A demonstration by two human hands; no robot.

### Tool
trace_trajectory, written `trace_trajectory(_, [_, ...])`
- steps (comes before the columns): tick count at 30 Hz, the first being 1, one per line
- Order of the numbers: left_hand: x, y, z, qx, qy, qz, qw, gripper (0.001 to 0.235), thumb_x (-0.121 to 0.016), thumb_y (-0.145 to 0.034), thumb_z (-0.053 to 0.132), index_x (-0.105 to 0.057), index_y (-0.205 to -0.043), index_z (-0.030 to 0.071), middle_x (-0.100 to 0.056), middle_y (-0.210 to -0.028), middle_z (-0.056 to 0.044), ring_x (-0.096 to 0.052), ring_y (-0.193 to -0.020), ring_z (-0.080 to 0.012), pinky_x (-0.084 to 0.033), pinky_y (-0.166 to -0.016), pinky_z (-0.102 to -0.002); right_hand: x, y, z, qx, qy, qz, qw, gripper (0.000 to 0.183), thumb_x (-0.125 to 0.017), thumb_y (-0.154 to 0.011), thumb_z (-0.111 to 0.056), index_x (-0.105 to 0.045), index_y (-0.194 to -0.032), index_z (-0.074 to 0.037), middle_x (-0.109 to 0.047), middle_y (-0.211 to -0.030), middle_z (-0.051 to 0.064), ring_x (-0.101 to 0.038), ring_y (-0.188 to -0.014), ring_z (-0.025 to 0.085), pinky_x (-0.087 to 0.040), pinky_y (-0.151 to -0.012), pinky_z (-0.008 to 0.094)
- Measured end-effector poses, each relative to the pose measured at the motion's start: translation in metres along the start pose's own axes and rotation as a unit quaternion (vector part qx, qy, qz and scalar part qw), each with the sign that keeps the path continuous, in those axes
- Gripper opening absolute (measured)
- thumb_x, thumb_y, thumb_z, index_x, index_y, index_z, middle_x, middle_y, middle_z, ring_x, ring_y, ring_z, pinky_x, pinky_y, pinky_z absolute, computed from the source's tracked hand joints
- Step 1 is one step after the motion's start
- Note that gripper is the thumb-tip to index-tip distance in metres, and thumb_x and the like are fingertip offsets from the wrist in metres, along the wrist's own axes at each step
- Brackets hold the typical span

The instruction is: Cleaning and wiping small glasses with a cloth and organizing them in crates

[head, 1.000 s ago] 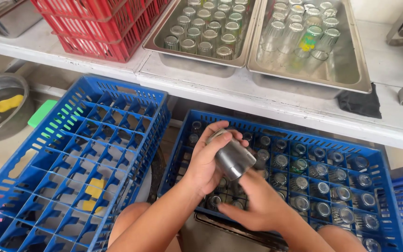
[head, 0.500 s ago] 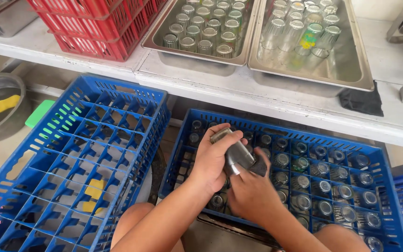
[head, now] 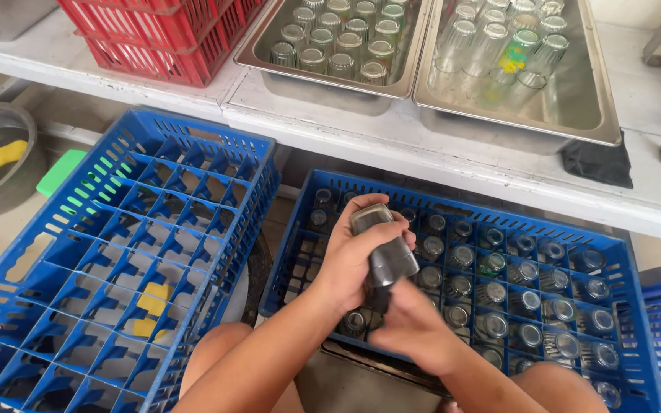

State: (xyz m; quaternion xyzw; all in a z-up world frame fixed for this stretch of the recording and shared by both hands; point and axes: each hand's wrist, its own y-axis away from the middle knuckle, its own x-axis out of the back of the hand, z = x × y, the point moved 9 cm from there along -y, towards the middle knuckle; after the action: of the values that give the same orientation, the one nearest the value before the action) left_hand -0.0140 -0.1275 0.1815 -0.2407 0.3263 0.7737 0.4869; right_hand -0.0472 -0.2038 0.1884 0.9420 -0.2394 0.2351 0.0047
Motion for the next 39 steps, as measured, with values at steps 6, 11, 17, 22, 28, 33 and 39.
trace_trajectory(6, [-0.032,0.010,0.018,-0.012,0.030,-0.103,0.994,0.035,-0.067,-0.078,0.008,-0.048,-0.107,0.005,-0.063,-0.088,-0.019,-0.065,-0.081,-0.0305,-0.056,-0.070,-0.040,0.026,0.003,0.002,0.051,0.282,0.106,0.952,0.038,-0.064,-0.074,-0.023,-0.057,-0.104,-0.001,-0.062,-0.087,0.012,-0.060,-0.073,0.030,-0.042,-0.081,0.046])
trace_trajectory(11, [-0.004,0.007,-0.003,0.056,0.053,0.044,0.996,0.043,-0.069,-0.068,-0.001,-0.050,-0.105,0.011,-0.059,-0.087,-0.019,-0.062,-0.072,-0.0282,-0.054,-0.060,-0.040,0.004,-0.001,-0.005,0.014,-0.029,-0.010,0.999,0.088,-0.064,-0.078,-0.016,-0.009,-0.145,0.001,-0.009,-0.154,0.016,-0.008,-0.142,0.027,-0.018,-0.111,0.038])
trace_trajectory(17, [-0.021,0.017,-0.005,0.090,-0.028,0.008,0.996,0.046,-0.072,-0.065,0.009,-0.052,-0.105,0.008,-0.064,-0.091,-0.014,-0.064,-0.082,-0.0252,-0.053,-0.077,-0.036,0.019,0.000,-0.010,0.080,0.555,0.170,0.810,0.055,-0.053,-0.077,-0.025,-0.047,-0.127,-0.003,-0.059,-0.110,0.013,-0.051,-0.108,0.042,-0.013,-0.102,0.075])
trace_trajectory(22, [-0.008,0.003,-0.015,0.049,0.052,-0.047,0.996,0.043,-0.070,-0.071,0.007,-0.048,-0.108,0.009,-0.063,-0.088,-0.017,-0.064,-0.078,-0.0300,-0.054,-0.076,-0.039,0.015,0.003,0.024,0.050,-0.129,0.054,0.989,0.030,-0.065,-0.073,-0.011,-0.057,-0.099,0.001,-0.059,-0.099,0.014,-0.055,-0.086,0.028,-0.042,-0.074,0.040])
trace_trajectory(28, [-0.022,0.005,0.000,0.062,0.005,-0.054,0.997,0.036,-0.068,-0.076,0.016,-0.053,-0.107,0.007,-0.065,-0.094,-0.015,-0.064,-0.089,-0.0269,-0.053,-0.078,-0.036,0.029,0.002,-0.037,0.155,0.360,0.146,0.908,0.041,-0.061,-0.072,-0.009,-0.053,-0.111,0.001,-0.056,-0.111,0.014,-0.051,-0.113,0.030,-0.034,-0.098,0.058])
trace_trajectory(33, [0.002,0.004,-0.018,0.050,0.019,0.007,0.999,0.014,-0.064,-0.078,0.007,-0.054,-0.087,0.003,-0.061,-0.074,-0.014,-0.062,-0.068,-0.0254,-0.053,-0.068,-0.037,0.013,0.001,0.012,0.019,0.244,0.024,0.969,0.046,-0.066,-0.073,-0.026,-0.053,-0.109,-0.001,-0.049,-0.115,0.017,-0.045,-0.107,0.038,-0.036,-0.090,0.049])
trace_trajectory(39, [-0.039,0.011,-0.002,0.056,0.084,-0.183,0.978,0.039,-0.068,-0.077,0.014,-0.050,-0.111,0.006,-0.063,-0.099,-0.018,-0.064,-0.092,-0.0318,-0.053,-0.083,-0.045,0.030,0.002,-0.004,0.027,0.143,0.086,0.986,0.040,-0.057,-0.074,-0.014,-0.054,-0.113,-0.005,-0.062,-0.091,0.008,-0.056,-0.069,0.020,-0.046,-0.060,0.034])
